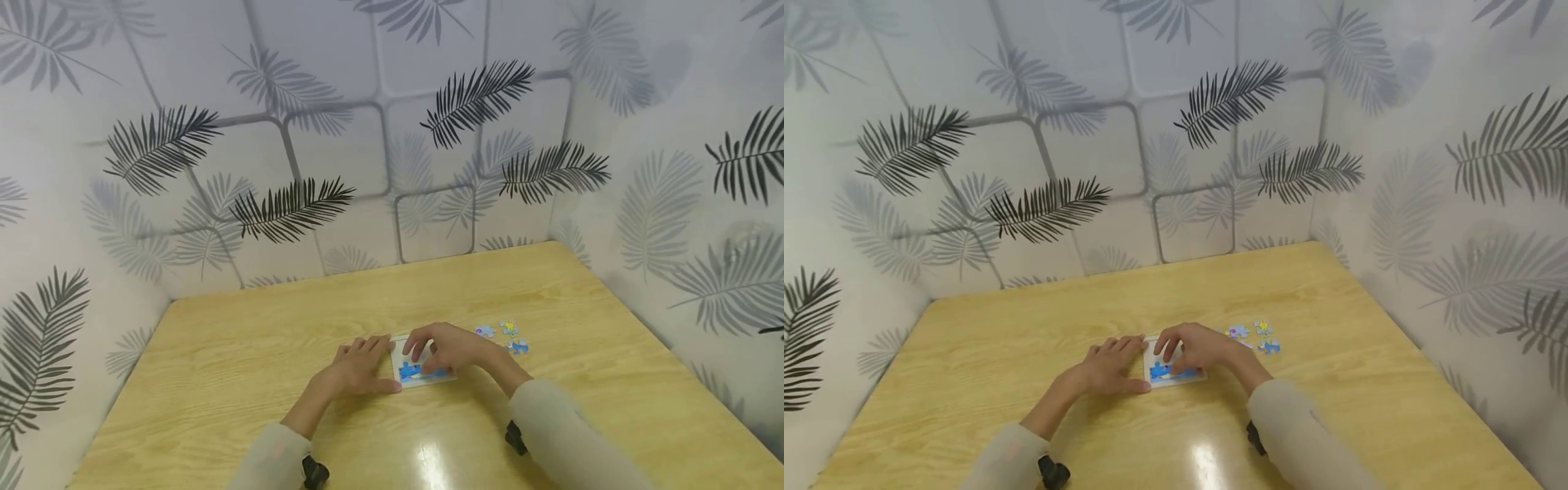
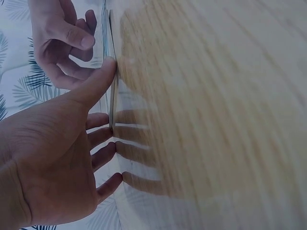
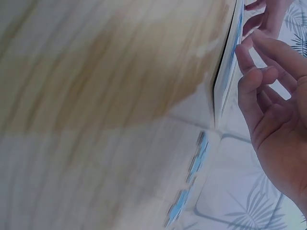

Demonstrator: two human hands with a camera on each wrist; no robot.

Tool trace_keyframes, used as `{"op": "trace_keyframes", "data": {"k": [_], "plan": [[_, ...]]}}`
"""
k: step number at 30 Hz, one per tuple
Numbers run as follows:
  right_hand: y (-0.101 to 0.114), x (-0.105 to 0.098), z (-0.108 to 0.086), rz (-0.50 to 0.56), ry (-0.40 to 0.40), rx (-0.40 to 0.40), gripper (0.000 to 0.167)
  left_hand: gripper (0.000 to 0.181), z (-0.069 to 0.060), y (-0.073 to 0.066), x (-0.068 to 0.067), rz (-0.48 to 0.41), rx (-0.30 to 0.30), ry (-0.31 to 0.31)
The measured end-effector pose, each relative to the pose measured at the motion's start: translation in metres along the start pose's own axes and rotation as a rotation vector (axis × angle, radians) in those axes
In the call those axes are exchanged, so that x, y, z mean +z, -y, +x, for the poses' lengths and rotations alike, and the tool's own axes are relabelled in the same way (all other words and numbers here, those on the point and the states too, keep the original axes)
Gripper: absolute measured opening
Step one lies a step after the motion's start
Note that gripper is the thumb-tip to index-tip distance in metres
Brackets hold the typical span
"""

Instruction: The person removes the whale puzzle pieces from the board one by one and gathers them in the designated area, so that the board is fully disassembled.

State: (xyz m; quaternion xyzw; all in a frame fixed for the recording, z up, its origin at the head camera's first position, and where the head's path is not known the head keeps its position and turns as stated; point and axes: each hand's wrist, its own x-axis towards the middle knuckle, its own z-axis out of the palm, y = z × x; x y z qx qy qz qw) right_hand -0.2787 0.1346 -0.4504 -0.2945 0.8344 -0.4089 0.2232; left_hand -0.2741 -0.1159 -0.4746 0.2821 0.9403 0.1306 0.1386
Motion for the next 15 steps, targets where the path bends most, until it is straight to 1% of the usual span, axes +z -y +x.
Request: {"op": "trace_keyframes", "data": {"k": [3,5,10,15], "plan": [[0.003,0.002,0.002,-0.014,-0.005,0.0,0.032,0.087,0.001,-0.002,-0.001,0.009,0.019,-0.014],[0.004,0.004,0.005,-0.033,-0.01,-0.006,0.032,0.087,0.0,-0.002,-0.001,0.006,0.021,-0.024],[0.006,0.013,0.011,-0.065,0.005,-0.011,0.031,0.086,-0.001,0.005,0.003,-0.019,0.003,-0.003],[0.007,0.016,0.011,-0.116,-0.005,0.013,0.031,0.087,0.004,0.006,0.007,-0.026,0.026,-0.014]]}}
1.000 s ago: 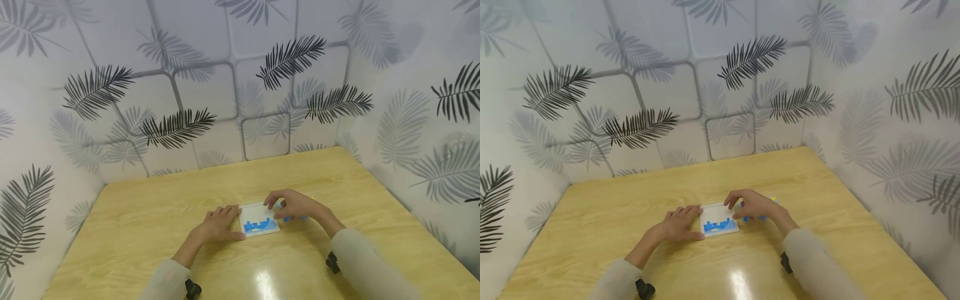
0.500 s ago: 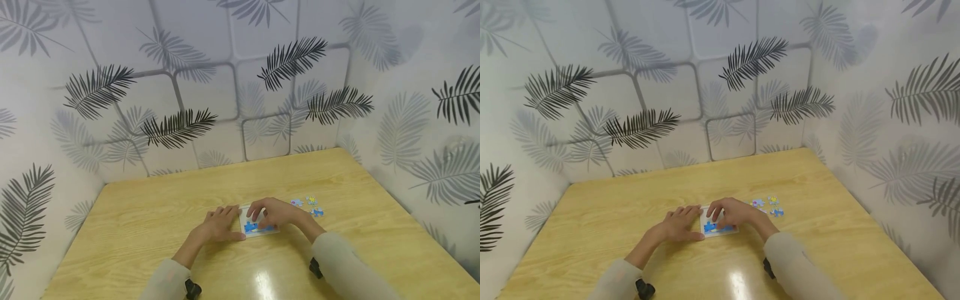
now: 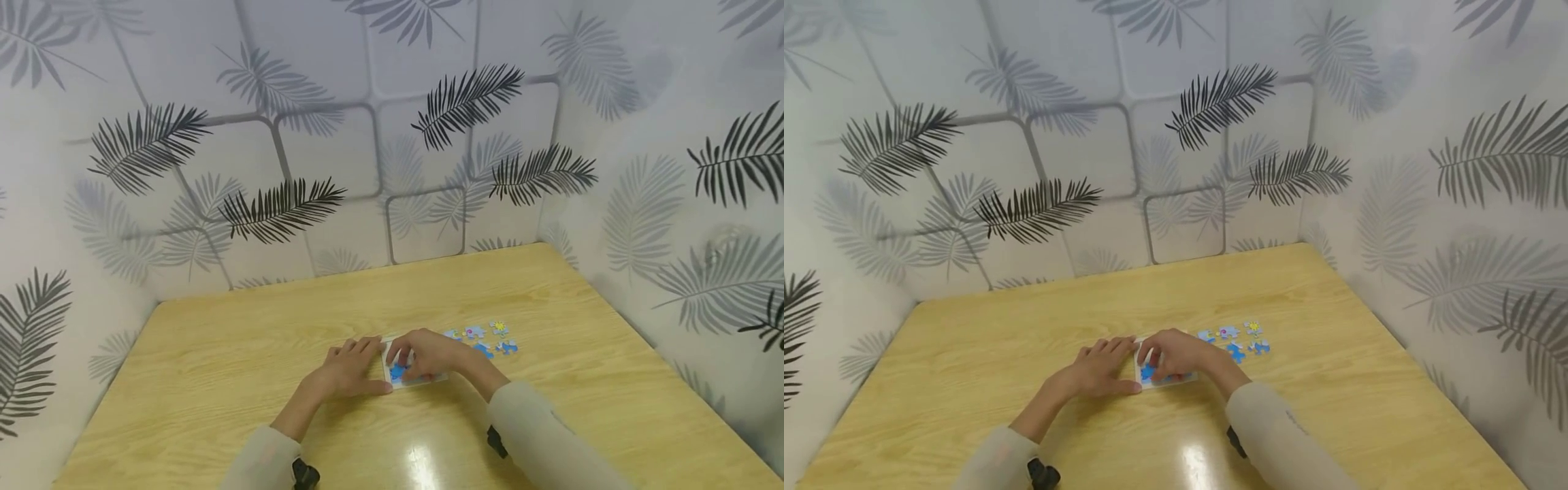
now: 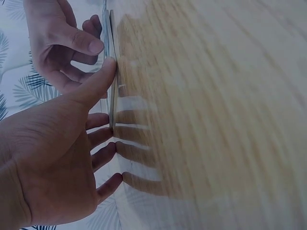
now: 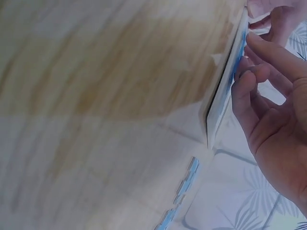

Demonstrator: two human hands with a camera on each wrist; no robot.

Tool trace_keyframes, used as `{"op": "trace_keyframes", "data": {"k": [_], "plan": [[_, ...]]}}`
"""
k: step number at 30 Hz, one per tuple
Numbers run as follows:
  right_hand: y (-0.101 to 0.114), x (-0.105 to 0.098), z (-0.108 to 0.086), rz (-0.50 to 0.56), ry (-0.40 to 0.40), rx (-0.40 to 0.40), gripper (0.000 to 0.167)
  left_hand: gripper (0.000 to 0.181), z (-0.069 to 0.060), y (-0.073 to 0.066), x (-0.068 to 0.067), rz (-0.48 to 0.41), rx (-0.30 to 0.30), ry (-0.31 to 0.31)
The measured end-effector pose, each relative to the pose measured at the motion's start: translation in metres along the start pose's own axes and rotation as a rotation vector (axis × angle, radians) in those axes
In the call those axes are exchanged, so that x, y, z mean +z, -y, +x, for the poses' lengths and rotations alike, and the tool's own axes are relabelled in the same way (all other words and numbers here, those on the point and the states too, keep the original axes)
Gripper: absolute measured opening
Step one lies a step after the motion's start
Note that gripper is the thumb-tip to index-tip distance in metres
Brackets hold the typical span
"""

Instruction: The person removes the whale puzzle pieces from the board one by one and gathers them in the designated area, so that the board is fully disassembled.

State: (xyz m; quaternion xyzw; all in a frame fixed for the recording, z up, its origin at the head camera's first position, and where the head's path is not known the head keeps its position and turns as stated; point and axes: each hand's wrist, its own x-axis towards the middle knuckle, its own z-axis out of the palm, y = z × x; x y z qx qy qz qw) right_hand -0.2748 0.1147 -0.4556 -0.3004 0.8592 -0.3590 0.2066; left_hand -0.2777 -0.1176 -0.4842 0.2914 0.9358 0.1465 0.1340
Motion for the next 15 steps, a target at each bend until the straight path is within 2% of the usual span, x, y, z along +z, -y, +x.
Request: {"op": "trace_keyframes", "data": {"k": [6,15], "plan": [[0.0041,0.0024,0.0018,-0.056,0.012,0.01,0.031,0.088,-0.0008,0.0009,-0.002,-0.01,-0.001,-0.004],[0.0029,0.0041,0.0009,-0.011,0.044,0.006,0.028,0.088,-0.0006,0.0005,-0.0009,-0.009,-0.001,-0.002]]}}
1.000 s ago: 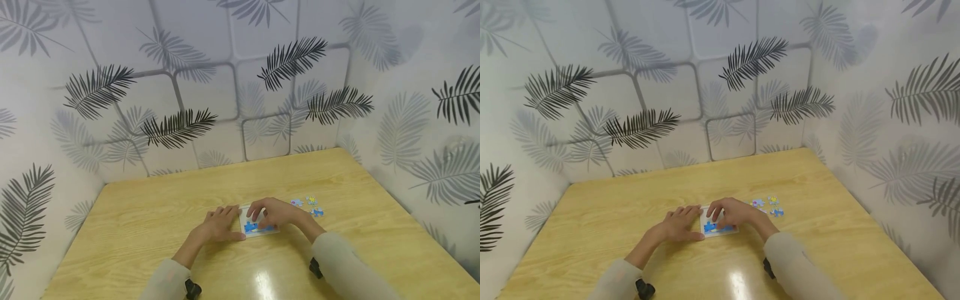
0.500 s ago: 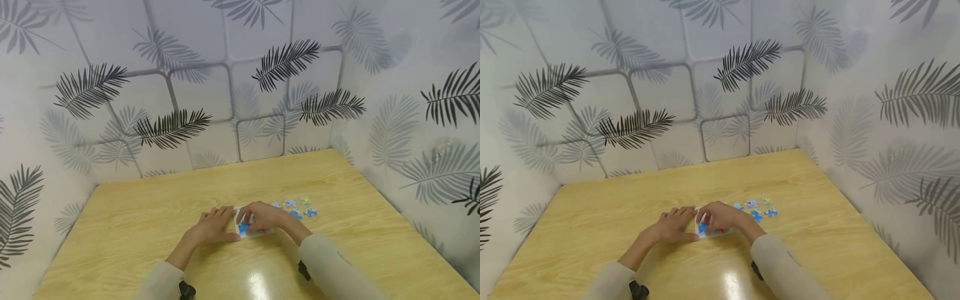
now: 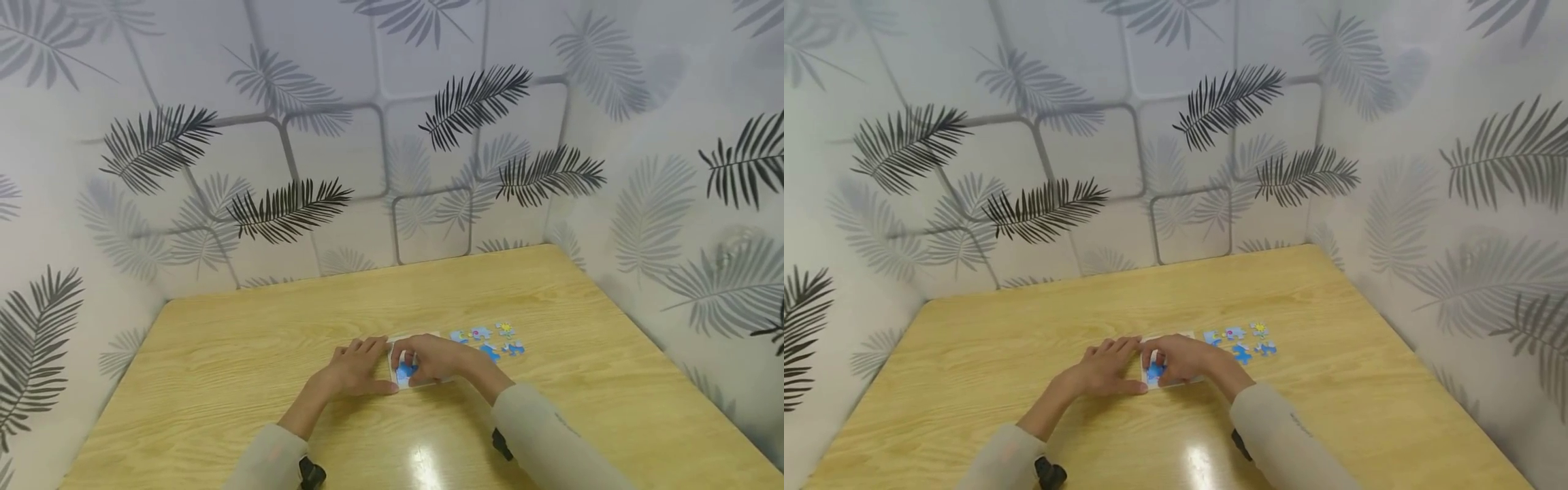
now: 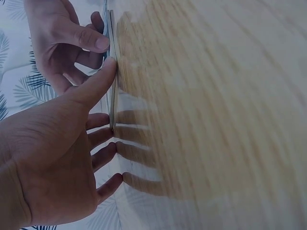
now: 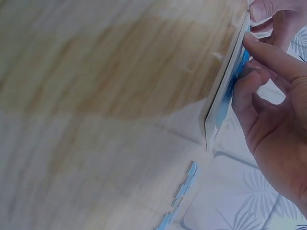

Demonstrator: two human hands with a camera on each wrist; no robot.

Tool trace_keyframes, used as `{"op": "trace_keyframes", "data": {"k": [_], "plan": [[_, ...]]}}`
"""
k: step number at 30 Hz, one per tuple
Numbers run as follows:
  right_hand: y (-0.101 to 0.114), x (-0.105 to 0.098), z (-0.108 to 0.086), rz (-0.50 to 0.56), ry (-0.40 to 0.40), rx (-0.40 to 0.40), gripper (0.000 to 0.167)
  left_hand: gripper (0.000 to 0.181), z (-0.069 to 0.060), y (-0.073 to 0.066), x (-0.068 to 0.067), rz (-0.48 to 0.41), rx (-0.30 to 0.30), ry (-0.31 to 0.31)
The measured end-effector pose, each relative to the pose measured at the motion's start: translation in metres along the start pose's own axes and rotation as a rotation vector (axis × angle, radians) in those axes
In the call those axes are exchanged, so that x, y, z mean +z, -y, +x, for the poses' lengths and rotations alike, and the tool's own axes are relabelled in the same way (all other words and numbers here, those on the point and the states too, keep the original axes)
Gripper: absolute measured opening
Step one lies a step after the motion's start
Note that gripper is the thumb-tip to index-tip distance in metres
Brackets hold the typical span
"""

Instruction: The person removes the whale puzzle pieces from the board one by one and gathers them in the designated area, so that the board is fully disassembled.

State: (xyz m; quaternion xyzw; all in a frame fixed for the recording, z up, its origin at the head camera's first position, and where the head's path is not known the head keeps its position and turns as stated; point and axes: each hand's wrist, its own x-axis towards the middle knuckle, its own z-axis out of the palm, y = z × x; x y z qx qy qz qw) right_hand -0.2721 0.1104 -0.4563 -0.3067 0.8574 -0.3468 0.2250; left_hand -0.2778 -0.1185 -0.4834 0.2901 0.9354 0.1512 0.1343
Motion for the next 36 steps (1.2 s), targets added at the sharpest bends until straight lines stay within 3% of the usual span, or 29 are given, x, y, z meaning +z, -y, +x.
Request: {"op": "trace_keyframes", "data": {"k": [11,24,36], "plan": [[0.002,-0.004,0.003,0.002,0.029,-0.024,0.033,0.092,-0.011,-0.02,-0.019,0.03,-0.029,0.027],[-0.001,-0.002,0.004,-0.148,-0.044,-0.104,0.027,0.093,0.0,-0.003,-0.002,0.021,-0.022,0.013],[-0.001,-0.002,0.003,-0.281,-0.086,-0.136,0.03,0.091,-0.01,-0.012,-0.01,0.011,0.006,0.001]]}}
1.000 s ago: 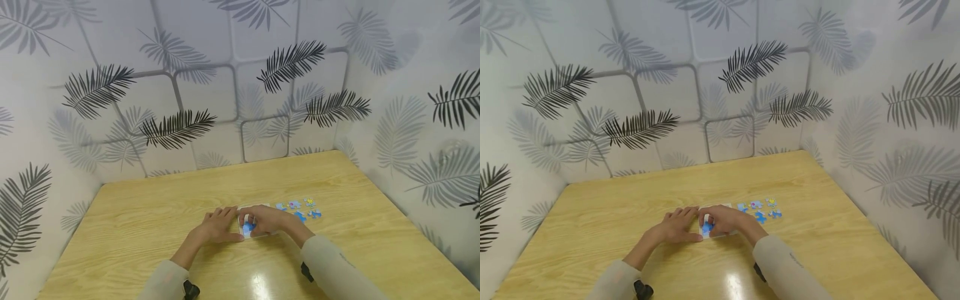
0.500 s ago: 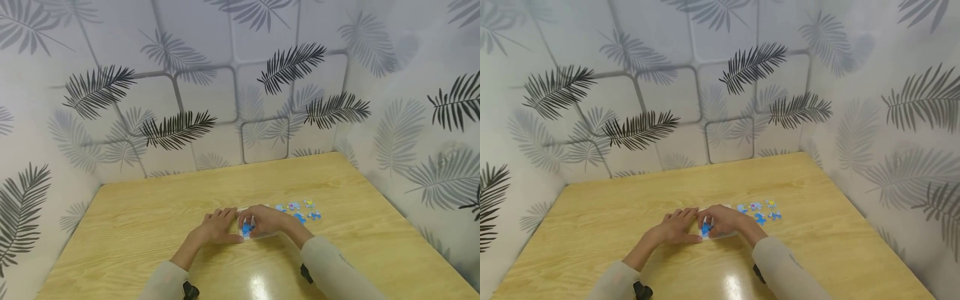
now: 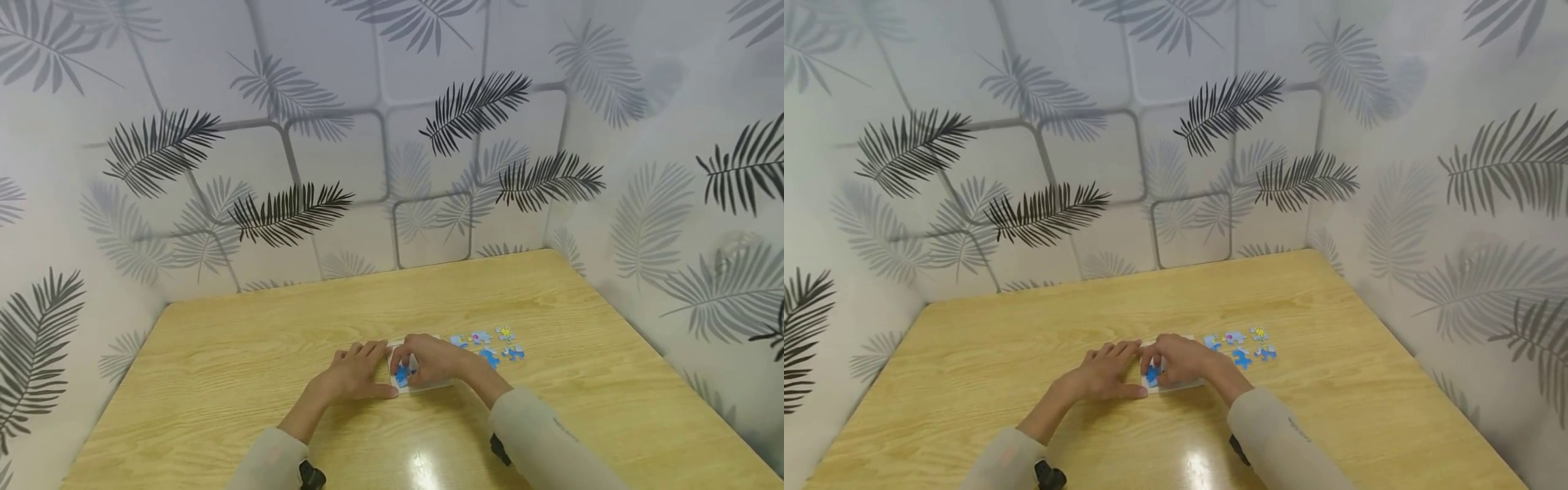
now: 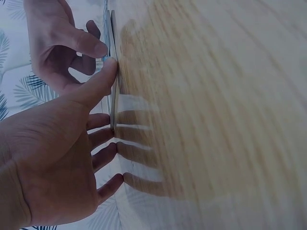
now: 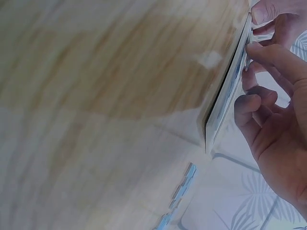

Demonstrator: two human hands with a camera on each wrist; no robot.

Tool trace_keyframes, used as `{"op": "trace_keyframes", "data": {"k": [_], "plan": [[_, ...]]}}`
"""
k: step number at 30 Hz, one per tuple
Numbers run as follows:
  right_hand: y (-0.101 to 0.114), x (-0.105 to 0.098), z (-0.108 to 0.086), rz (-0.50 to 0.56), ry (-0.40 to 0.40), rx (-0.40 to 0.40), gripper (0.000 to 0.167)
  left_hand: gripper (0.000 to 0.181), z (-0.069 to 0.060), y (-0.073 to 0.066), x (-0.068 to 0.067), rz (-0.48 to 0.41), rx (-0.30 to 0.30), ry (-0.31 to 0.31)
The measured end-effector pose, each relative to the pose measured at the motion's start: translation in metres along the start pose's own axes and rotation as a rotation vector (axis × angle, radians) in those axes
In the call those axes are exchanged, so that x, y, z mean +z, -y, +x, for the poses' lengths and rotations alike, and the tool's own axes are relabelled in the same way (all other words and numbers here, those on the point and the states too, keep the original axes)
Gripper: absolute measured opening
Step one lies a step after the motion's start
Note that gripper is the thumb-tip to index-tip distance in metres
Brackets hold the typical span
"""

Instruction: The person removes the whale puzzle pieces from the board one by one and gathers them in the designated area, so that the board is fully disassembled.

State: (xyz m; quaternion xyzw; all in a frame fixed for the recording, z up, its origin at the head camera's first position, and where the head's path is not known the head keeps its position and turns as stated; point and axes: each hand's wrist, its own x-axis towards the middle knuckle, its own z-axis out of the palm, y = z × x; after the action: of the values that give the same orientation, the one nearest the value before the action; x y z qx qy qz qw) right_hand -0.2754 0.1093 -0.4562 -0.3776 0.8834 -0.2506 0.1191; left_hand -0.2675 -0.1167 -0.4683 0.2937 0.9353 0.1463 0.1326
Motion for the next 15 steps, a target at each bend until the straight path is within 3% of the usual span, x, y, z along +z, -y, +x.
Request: {"op": "trace_keyframes", "data": {"k": [9,15], "plan": [[-0.006,-0.001,-0.005,0.137,-0.038,0.004,0.024,0.092,0.008,0.01,0.01,-0.005,-0.015,-0.004],[-0.011,-0.003,-0.014,0.148,-0.056,0.019,0.023,0.089,0.014,0.013,0.013,0.015,-0.028,-0.001]]}}
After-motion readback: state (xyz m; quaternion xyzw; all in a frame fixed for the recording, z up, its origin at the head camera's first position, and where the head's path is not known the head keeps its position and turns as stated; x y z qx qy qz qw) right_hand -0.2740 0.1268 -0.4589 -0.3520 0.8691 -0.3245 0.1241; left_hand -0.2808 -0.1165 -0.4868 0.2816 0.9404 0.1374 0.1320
